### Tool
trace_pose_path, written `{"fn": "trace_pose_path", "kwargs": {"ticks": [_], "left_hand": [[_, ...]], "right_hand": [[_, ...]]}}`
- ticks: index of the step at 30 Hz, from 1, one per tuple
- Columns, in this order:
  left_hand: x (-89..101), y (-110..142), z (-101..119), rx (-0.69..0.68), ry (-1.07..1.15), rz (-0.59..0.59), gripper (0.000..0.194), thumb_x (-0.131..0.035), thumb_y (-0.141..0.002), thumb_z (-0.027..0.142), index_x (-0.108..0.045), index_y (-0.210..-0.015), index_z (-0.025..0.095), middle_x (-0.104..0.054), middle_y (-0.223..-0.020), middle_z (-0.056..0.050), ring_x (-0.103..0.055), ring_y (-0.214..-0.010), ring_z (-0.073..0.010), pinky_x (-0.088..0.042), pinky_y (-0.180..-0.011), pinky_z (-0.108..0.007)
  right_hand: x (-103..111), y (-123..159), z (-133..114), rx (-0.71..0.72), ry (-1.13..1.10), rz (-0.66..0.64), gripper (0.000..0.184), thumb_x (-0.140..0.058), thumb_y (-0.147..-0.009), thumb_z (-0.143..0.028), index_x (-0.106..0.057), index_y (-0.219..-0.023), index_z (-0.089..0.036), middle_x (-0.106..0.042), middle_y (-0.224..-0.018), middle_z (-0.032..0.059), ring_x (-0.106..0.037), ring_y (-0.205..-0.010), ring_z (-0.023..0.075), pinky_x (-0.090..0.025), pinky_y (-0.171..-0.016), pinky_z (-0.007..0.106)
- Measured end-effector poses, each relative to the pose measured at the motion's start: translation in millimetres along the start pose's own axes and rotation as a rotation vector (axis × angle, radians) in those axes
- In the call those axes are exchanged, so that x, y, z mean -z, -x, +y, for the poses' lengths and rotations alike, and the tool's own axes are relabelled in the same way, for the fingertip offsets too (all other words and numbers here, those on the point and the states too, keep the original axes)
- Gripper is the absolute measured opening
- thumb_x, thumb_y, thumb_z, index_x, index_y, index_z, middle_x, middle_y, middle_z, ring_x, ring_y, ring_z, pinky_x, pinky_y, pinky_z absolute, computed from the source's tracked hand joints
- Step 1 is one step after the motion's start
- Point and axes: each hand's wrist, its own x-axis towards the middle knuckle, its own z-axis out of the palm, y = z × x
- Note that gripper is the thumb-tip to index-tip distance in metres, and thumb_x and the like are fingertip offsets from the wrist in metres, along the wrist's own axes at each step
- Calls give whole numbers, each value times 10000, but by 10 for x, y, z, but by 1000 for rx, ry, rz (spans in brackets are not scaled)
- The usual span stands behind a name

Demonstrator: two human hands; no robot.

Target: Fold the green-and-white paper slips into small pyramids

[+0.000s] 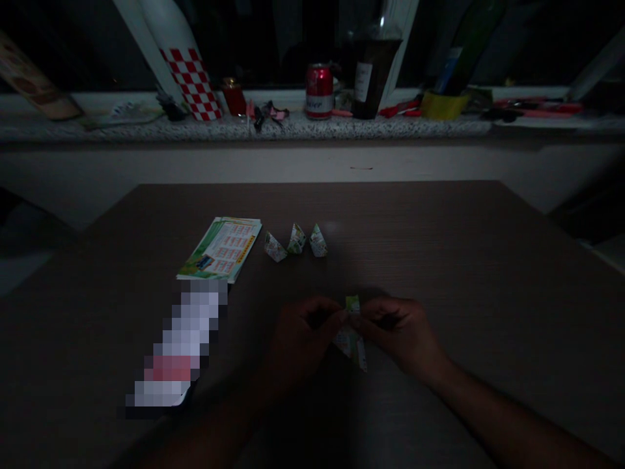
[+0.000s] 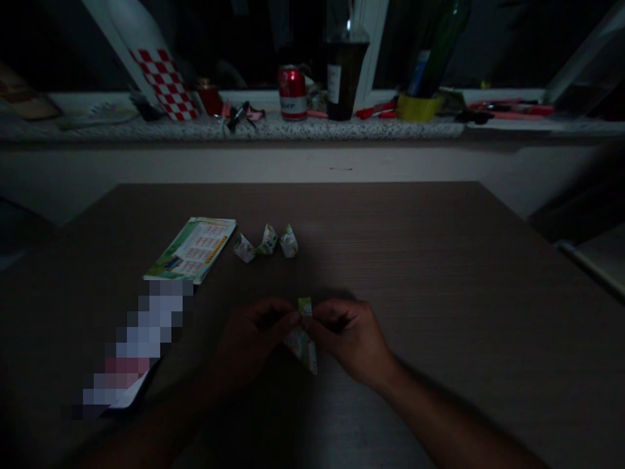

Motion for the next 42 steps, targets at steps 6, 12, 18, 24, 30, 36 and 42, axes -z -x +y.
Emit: {"fn": "trace_pose_path", "kwargs": {"ticks": [6,12,18,24,30,36,42], "left_hand": [[-11,22,10,-26,-55,-4,122,-650,-798,271,-686,-780,157,-686,-707,-7,-621,-651,-130,-472,-589,-209],[33,36,68,-457,-320,54,48,-649,-805,184,-664,-769,155,-668,-706,-14,-616,-642,-114,-483,-604,-211],[125,42,95,-998,-640,103,88,-649,-819,142,-627,-902,160,-654,-794,-27,-595,-710,-123,-501,-651,-238],[189,57,165,-1142,-723,53,130,-641,-810,82,-609,-917,149,-660,-807,-31,-583,-737,-134,-488,-696,-280],[183,40,196,-1144,-788,22,132,-619,-811,57,-603,-913,138,-679,-819,-45,-575,-744,-149,-454,-702,-315],[130,43,219,-1029,-869,126,56,-644,-806,139,-636,-852,171,-676,-839,-46,-586,-797,-175,-422,-768,-344],[140,35,259,-888,-884,108,136,-587,-856,170,-642,-981,168,-709,-933,-58,-588,-909,-211,-383,-873,-388]], "right_hand": [[8,-13,-33,64,32,58,57,-730,-724,-220,-719,-699,-170,-669,-582,-2,-580,-495,93,-458,-460,180],[20,4,-70,209,74,95,110,-727,-705,-146,-722,-803,-196,-699,-611,-10,-623,-513,102,-501,-481,184],[114,44,-110,406,227,4,71,-739,-717,-129,-719,-750,-188,-735,-646,19,-663,-522,130,-522,-477,208],[114,73,-130,411,178,6,97,-721,-732,-111,-711,-768,-201,-734,-682,15,-671,-575,131,-537,-525,210],[83,60,-86,287,78,19,118,-724,-743,-128,-715,-810,-225,-732,-736,11,-670,-634,133,-537,-569,219],[90,30,-103,308,138,37,88,-702,-760,-128,-726,-776,-211,-715,-734,21,-656,-652,143,-523,-579,242],[112,48,-107,355,310,9,74,-692,-776,-156,-731,-807,-211,-713,-709,24,-651,-620,155,-531,-570,271]]}}
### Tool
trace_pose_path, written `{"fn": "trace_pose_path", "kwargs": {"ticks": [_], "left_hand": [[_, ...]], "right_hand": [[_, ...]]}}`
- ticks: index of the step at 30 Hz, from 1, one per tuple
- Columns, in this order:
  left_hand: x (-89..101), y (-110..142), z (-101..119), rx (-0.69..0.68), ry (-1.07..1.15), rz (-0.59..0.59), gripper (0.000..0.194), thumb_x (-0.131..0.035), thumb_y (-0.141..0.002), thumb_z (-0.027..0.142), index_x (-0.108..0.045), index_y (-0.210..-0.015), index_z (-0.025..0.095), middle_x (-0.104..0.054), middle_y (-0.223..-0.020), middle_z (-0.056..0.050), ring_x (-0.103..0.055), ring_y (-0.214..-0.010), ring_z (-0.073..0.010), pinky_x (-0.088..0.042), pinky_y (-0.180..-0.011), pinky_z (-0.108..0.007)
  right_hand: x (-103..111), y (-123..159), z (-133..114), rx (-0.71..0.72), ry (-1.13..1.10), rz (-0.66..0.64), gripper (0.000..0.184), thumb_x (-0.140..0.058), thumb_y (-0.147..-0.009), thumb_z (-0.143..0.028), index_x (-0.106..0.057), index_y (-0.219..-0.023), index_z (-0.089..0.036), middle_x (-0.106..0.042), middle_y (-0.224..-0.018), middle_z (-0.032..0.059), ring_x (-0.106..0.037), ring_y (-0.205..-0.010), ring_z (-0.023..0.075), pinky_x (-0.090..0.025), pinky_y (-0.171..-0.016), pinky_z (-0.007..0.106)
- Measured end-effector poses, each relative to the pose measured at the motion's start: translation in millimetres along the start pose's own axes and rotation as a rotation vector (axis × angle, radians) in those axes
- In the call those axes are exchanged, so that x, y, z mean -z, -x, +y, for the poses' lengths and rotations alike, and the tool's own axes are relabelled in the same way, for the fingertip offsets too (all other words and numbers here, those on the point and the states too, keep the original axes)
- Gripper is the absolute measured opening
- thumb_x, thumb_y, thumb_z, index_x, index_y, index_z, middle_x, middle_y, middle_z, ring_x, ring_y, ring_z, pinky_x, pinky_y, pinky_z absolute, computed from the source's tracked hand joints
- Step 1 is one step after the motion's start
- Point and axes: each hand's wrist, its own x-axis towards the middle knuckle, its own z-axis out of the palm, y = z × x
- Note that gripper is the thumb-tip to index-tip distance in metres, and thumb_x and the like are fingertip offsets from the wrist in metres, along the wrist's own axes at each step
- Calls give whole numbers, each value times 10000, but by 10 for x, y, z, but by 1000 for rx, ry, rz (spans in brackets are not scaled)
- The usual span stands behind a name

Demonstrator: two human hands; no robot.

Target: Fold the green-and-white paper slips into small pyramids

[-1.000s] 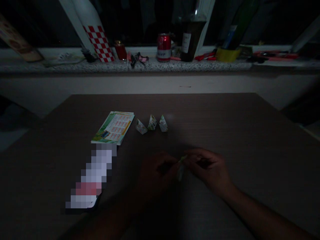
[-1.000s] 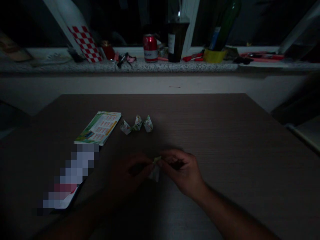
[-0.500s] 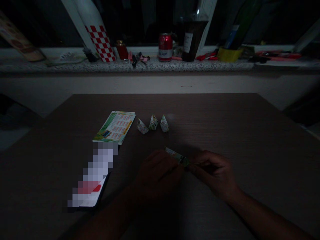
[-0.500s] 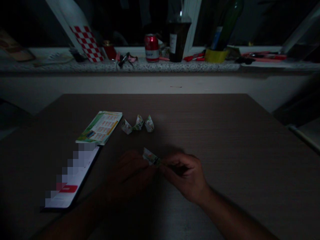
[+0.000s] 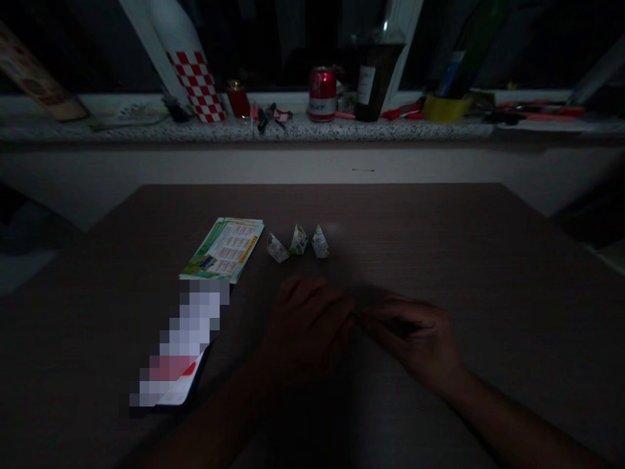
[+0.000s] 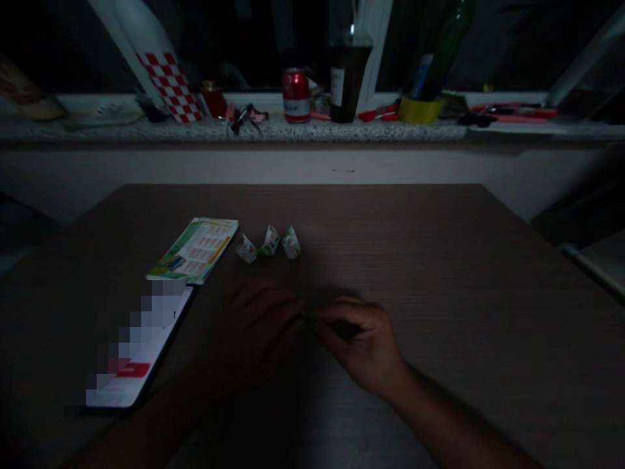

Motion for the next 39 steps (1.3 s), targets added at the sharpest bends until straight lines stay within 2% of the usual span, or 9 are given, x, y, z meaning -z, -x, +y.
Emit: {"fn": "trace_pose_path", "kwargs": {"ticks": [3,5,10,14,17,24,28,33,39], "left_hand": [[-37,10,-24,12,103,-94,90,-567,-866,166,-657,-869,170,-706,-809,-29,-581,-808,-183,-383,-827,-368],[-62,29,-38,72,191,-140,100,-567,-863,191,-661,-838,168,-696,-783,-35,-579,-778,-177,-392,-783,-350],[-77,72,-54,347,451,-232,100,-604,-819,219,-674,-762,176,-681,-726,-26,-600,-711,-161,-421,-697,-292],[-68,78,-33,614,698,-296,123,-609,-816,243,-692,-761,170,-690,-717,-17,-619,-659,-141,-428,-607,-236],[-77,83,-15,683,762,-320,158,-603,-816,265,-690,-746,154,-677,-682,-14,-602,-626,-132,-418,-571,-217],[-113,113,-53,595,805,-394,179,-566,-806,233,-683,-709,138,-618,-611,3,-533,-563,-102,-379,-526,-186],[-110,108,-54,569,798,-403,159,-562,-776,192,-672,-675,136,-588,-570,13,-499,-526,-93,-357,-504,-183],[-120,127,-35,562,768,-399,175,-562,-807,223,-665,-688,146,-595,-592,14,-510,-540,-92,-366,-512,-180],[-158,131,-14,435,644,-372,139,-557,-780,174,-643,-672,152,-576,-593,23,-496,-534,-88,-345,-520,-190]], "right_hand": [[-25,14,1,-43,-4,96,110,-717,-746,-171,-709,-849,-210,-728,-713,24,-673,-613,159,-549,-567,266],[-48,13,-9,-77,-41,127,118,-721,-732,-175,-688,-842,-205,-722,-674,16,-672,-579,153,-553,-546,255],[-94,-9,-4,-185,-174,70,157,-736,-695,-172,-679,-838,-201,-728,-660,9,-677,-571,144,-554,-532,232],[-100,-13,39,-290,-207,37,69,-760,-682,-228,-708,-709,-192,-719,-634,15,-658,-559,139,-539,-515,226],[-90,-10,47,-330,-229,-10,86,-768,-683,-259,-725,-664,-187,-714,-611,18,-643,-545,134,-525,-501,220],[-64,-4,24,-450,-343,-176,116,-807,-645,-278,-754,-661,-177,-719,-606,20,-633,-518,125,-510,-483,208],[-48,6,15,-467,-408,-241,127,-795,-664,-304,-763,-696,-186,-719,-620,13,-625,-526,119,-509,-491,212],[-31,3,19,-436,-440,-242,158,-773,-698,-336,-749,-723,-182,-712,-647,19,-627,-548,119,-514,-511,218],[-79,21,43,-416,-343,-181,76,-742,-670,-211,-685,-637,-171,-641,-577,-7,-548,-494,93,-445,-452,193]]}}
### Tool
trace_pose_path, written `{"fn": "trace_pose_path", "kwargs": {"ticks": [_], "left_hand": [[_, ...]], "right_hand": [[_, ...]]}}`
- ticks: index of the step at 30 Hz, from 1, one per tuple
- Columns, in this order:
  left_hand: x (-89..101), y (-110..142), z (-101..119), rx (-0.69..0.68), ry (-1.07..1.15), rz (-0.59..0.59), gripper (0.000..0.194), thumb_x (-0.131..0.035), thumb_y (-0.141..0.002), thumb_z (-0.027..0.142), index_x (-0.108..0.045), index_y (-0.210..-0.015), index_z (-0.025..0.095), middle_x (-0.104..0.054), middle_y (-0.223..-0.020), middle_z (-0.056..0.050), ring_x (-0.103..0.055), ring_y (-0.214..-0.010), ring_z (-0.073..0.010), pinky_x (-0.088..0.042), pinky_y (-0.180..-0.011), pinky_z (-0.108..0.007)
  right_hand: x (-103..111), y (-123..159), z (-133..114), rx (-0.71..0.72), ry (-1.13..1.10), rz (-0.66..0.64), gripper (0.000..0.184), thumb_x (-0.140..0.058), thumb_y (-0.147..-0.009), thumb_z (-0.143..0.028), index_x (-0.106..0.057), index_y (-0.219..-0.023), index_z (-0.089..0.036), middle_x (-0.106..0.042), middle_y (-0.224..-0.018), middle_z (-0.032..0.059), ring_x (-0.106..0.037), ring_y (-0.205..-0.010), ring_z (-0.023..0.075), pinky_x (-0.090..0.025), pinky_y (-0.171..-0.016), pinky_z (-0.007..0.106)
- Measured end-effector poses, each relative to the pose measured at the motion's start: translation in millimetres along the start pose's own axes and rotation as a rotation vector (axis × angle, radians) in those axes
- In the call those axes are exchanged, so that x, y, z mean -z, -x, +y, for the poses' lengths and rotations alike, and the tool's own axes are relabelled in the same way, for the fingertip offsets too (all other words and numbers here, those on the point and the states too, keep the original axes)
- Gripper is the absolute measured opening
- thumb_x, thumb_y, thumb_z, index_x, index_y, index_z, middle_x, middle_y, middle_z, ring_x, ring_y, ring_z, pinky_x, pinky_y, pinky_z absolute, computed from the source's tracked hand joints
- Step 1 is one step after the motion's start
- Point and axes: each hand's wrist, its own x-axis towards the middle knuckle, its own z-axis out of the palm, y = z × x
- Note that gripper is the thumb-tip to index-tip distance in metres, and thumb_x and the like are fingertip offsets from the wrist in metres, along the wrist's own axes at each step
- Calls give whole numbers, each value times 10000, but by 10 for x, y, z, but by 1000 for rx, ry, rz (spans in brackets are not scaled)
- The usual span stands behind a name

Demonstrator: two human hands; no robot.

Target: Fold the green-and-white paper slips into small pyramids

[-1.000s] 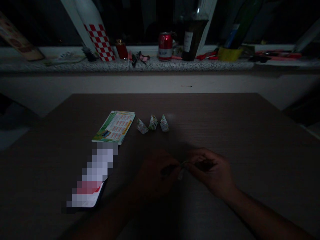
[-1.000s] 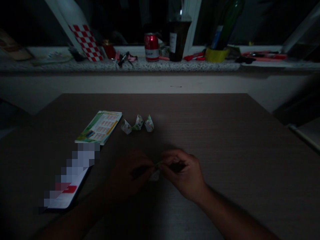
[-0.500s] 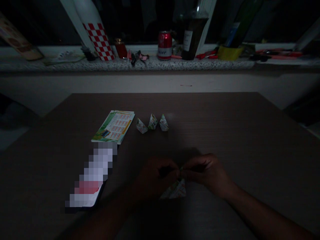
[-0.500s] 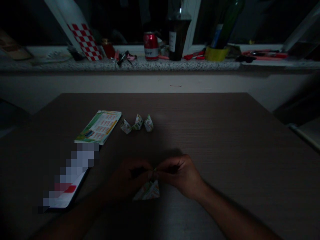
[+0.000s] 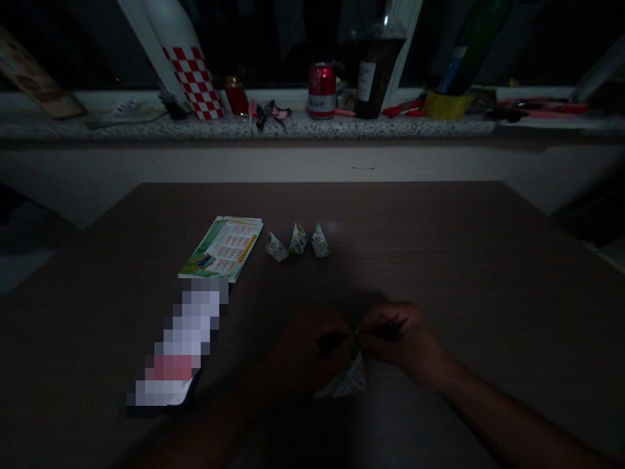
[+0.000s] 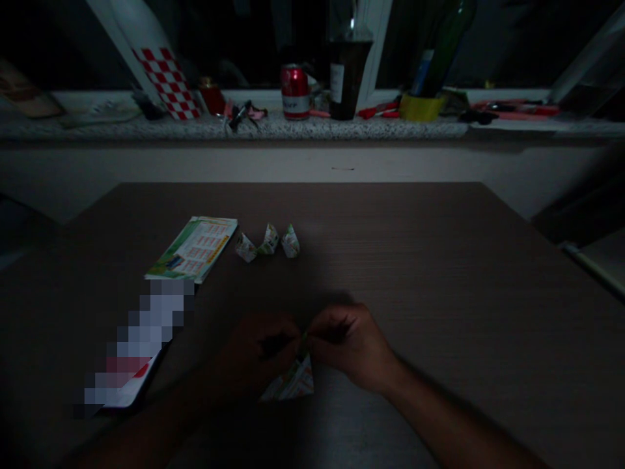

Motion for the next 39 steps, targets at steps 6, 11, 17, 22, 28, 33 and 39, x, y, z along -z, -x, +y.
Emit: {"fn": "trace_pose_path", "kwargs": {"ticks": [6,11,17,22,28,33,39], "left_hand": [[-38,-32,22,-61,-68,27,113,-546,-736,146,-623,-655,157,-563,-584,24,-476,-516,-89,-333,-522,-200],[-14,-39,36,-8,-19,29,144,-541,-760,173,-622,-642,150,-566,-582,22,-495,-531,-92,-344,-527,-193],[-24,-50,19,-2,1,29,133,-547,-756,154,-633,-656,138,-563,-593,28,-500,-546,-86,-343,-535,-185],[-17,-54,11,1,-10,79,150,-543,-770,158,-630,-650,133,-566,-594,26,-496,-549,-85,-345,-547,-189],[-15,-51,-4,-83,-50,59,141,-553,-761,168,-628,-645,138,-558,-594,25,-480,-533,-82,-334,-533,-194],[-7,-46,2,19,13,74,143,-566,-792,183,-653,-689,135,-600,-624,16,-527,-572,-91,-364,-554,-189],[-12,-49,-13,200,173,154,179,-568,-827,247,-673,-732,137,-641,-658,2,-564,-622,-113,-409,-582,-193]], "right_hand": [[-33,22,6,81,109,90,103,-670,-643,-115,-609,-583,-172,-561,-542,-33,-485,-495,88,-393,-444,189],[-6,0,5,53,81,39,45,-650,-699,-153,-646,-655,-164,-617,-604,-6,-535,-532,96,-431,-495,200],[-18,16,13,167,158,65,66,-648,-679,-114,-642,-644,-170,-620,-588,-13,-540,-527,94,-436,-485,186],[-18,-2,34,161,149,65,43,-638,-728,-146,-664,-703,-170,-644,-627,1,-569,-568,103,-465,-518,192],[-4,16,26,189,186,63,68,-640,-706,-111,-663,-690,-173,-638,-615,-4,-561,-552,102,-452,-500,191],[-11,8,7,158,148,71,43,-641,-745,-162,-662,-708,-168,-639,-625,2,-565,-563,104,-457,-518,200],[-30,-31,30,74,66,69,81,-682,-733,-224,-681,-684,-160,-628,-589,-4,-542,-521,94,-439,-485,195]]}}
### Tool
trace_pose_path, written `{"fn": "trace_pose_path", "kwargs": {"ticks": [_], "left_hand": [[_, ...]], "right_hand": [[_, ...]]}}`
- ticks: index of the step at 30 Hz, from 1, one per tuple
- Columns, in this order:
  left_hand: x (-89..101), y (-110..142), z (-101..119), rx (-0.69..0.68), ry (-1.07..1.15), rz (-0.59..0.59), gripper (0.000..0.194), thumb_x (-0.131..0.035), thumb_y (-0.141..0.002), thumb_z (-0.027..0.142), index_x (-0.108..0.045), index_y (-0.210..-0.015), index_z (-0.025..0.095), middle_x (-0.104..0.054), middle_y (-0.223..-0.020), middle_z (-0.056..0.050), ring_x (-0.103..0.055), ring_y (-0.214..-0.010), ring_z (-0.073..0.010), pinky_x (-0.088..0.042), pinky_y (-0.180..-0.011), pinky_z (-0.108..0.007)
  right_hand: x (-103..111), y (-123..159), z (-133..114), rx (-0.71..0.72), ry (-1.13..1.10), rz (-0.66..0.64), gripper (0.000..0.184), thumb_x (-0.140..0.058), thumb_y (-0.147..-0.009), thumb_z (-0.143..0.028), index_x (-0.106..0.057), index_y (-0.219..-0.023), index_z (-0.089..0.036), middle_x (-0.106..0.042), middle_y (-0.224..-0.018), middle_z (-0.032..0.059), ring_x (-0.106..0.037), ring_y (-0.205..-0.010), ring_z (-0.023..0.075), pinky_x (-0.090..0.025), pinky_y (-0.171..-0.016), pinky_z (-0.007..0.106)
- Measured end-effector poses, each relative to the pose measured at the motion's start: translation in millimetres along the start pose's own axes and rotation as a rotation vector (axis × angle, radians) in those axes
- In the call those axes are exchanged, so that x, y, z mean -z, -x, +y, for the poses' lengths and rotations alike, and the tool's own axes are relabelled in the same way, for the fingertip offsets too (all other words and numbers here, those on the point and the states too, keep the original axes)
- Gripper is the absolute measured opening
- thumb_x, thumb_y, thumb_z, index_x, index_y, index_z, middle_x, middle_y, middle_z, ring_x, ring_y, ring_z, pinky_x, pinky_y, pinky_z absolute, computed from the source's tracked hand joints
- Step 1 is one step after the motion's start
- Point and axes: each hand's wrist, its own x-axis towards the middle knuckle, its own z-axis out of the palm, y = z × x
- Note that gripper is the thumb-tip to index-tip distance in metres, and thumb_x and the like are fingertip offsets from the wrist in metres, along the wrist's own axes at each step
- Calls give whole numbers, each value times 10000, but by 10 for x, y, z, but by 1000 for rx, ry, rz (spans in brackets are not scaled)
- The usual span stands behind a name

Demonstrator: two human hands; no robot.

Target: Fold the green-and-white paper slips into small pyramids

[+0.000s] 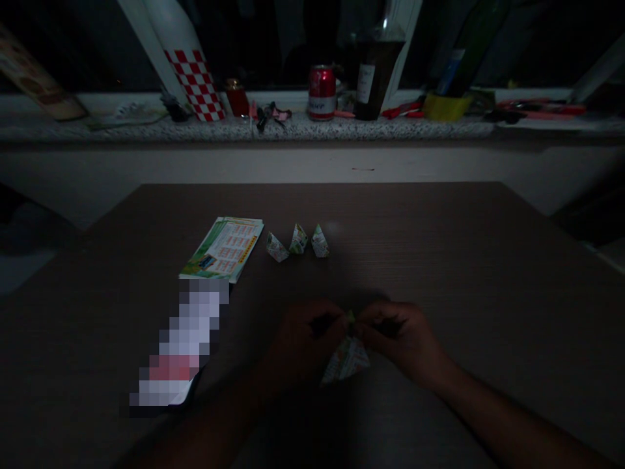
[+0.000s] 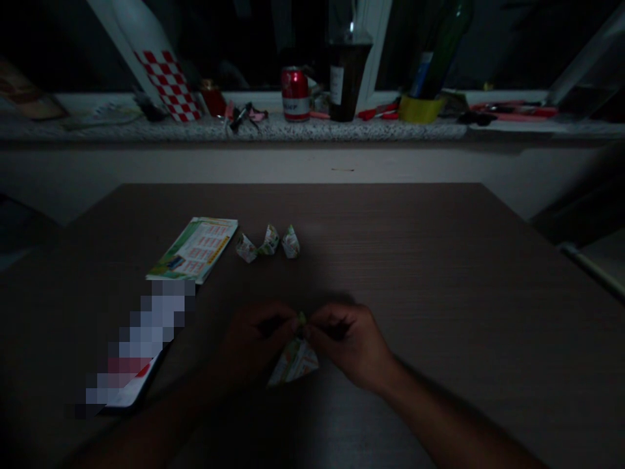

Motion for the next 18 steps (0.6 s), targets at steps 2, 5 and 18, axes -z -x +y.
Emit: {"fn": "trace_pose_path", "kwargs": {"ticks": [2,5,18], "left_hand": [[2,-5,-11,29,52,-15,194,-568,-838,279,-691,-779,141,-659,-694,-5,-572,-645,-119,-416,-595,-198],[24,-9,-25,91,152,-105,237,-585,-836,348,-701,-845,141,-661,-728,-12,-566,-657,-124,-414,-587,-203],[77,-29,-16,120,171,-7,171,-623,-799,288,-706,-773,140,-617,-640,16,-484,-567,-90,-357,-529,-188]], "right_hand": [[14,-5,-2,-11,1,29,95,-691,-727,-235,-684,-670,-159,-628,-578,-4,-537,-517,95,-437,-482,194],[56,-27,-22,-38,-19,104,119,-713,-713,-262,-691,-663,-157,-638,-572,0,-540,-514,97,-437,-484,198],[41,-29,-61,-127,-141,35,185,-757,-717,-350,-721,-725,-170,-699,-629,12,-599,-547,106,-476,-537,208]]}}
